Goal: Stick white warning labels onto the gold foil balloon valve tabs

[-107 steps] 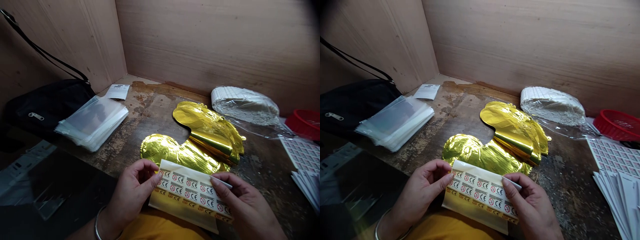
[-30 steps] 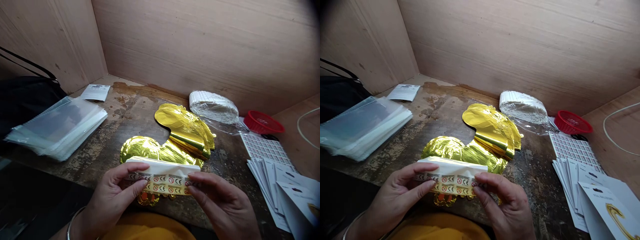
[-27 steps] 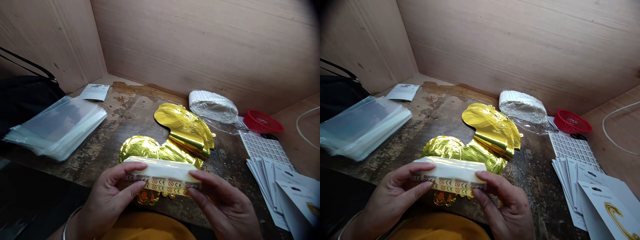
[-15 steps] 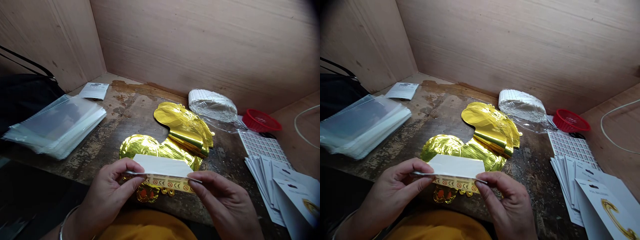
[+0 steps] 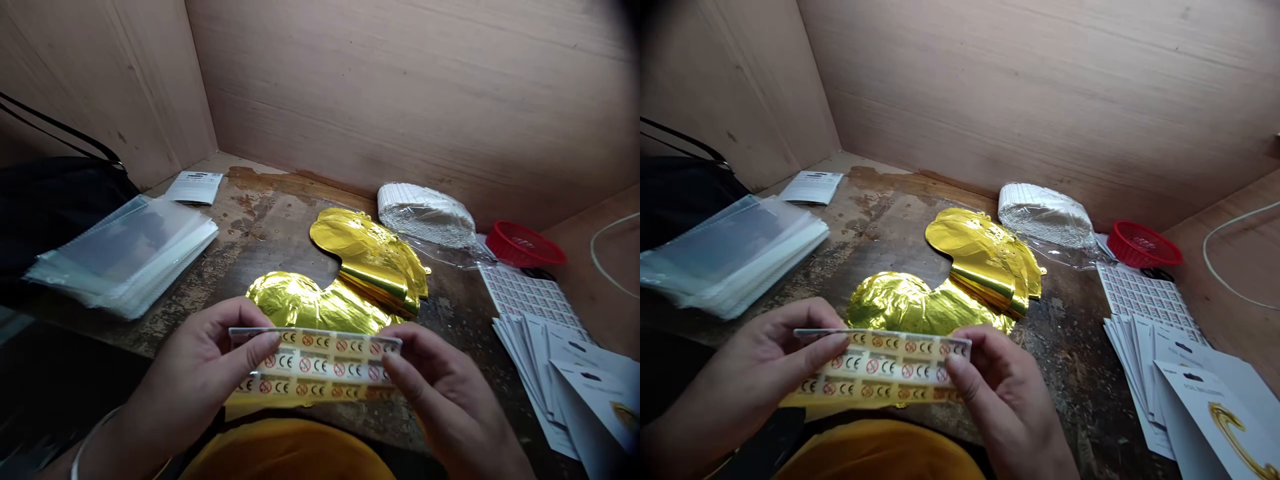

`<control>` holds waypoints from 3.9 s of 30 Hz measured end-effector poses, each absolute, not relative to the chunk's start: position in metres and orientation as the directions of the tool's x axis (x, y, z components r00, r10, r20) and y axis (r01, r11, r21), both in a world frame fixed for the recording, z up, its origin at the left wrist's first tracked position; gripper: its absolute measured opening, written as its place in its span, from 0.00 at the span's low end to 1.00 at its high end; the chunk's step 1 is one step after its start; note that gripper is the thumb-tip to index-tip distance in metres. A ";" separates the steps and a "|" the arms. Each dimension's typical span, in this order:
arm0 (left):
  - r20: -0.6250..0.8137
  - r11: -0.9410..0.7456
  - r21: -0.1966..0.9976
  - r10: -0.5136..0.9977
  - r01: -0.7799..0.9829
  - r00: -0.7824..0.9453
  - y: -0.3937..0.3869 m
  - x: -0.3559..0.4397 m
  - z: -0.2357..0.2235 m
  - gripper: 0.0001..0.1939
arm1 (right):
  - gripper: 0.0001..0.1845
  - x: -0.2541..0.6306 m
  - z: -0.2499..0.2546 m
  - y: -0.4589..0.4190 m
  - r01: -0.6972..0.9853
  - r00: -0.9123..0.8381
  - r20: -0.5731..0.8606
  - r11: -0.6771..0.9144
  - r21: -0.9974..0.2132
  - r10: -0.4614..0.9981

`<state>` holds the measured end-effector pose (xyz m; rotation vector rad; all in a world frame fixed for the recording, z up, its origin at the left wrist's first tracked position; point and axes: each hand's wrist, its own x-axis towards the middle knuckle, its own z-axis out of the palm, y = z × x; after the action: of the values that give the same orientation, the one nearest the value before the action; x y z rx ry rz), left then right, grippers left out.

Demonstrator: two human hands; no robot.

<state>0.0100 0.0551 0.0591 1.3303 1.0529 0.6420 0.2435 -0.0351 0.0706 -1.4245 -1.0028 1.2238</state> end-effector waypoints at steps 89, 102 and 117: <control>-0.586 0.620 0.719 0.296 0.316 0.754 0.049 0.015 0.016 0.13 | 0.13 0.224 0.024 -0.039 0.733 -0.374 0.476 0.568 -0.374 0.796; -0.582 0.653 0.695 0.267 0.299 0.768 0.047 0.015 0.016 0.13 | 0.15 0.227 0.023 -0.039 0.718 -0.530 0.445 0.661 -0.217 0.722; -0.564 0.620 0.724 0.281 0.301 0.776 0.052 0.015 0.017 0.13 | 0.20 0.230 0.019 -0.043 0.736 -0.443 0.407 0.583 -0.344 0.799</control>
<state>0.0155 0.0518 0.0166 0.9227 0.7079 -0.0127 0.2300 -0.0429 0.0186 -1.2196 -2.2823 0.1558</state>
